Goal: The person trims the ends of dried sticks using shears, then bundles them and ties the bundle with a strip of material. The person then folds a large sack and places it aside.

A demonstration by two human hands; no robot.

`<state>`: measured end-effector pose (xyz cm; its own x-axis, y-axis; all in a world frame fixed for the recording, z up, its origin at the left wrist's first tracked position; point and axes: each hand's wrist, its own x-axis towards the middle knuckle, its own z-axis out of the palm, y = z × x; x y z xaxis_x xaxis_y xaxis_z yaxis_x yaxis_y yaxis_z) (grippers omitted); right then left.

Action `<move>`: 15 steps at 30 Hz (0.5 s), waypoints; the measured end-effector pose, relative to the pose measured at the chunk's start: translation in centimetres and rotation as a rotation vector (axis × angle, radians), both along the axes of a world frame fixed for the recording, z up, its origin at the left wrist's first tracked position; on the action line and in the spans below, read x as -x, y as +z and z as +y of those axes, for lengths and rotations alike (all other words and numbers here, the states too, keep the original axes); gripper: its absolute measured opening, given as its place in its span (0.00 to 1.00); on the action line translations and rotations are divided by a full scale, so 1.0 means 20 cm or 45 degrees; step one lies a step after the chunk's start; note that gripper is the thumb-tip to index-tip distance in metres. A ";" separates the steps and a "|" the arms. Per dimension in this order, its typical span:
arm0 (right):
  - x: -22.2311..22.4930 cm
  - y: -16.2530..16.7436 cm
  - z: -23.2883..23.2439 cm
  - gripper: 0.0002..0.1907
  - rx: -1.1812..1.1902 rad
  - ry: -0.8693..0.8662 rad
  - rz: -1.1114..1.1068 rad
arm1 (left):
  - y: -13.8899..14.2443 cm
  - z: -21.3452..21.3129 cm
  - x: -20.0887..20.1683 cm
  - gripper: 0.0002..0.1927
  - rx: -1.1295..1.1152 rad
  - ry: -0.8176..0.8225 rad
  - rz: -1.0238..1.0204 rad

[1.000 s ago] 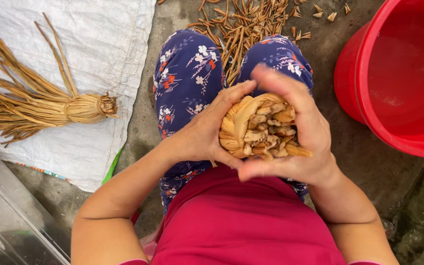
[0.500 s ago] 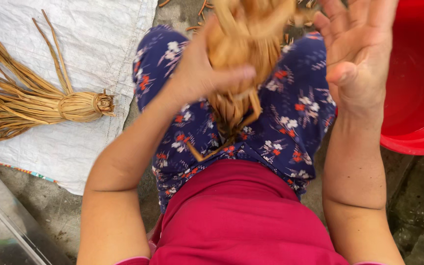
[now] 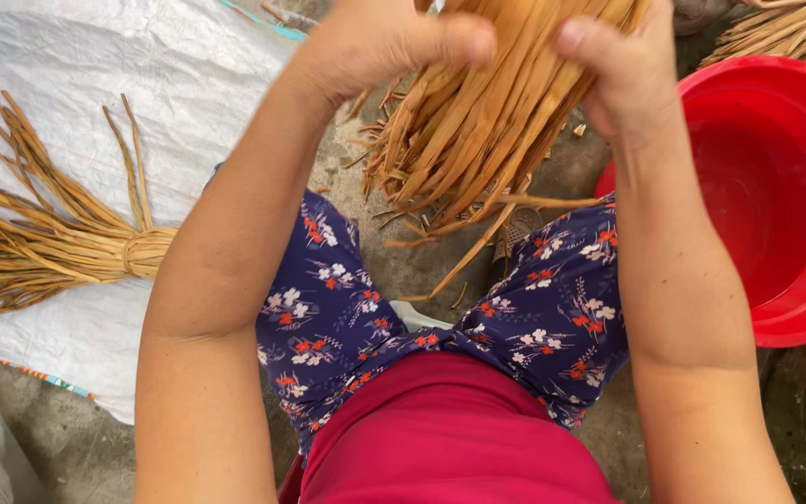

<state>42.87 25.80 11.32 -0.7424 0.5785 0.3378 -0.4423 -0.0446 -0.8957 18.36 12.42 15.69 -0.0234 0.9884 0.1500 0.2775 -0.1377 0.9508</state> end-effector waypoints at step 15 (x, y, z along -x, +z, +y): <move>0.23 -0.17 0.00 0.44 -0.214 -0.158 -0.191 | -0.32 0.21 -0.05 0.21 -0.401 0.367 -0.472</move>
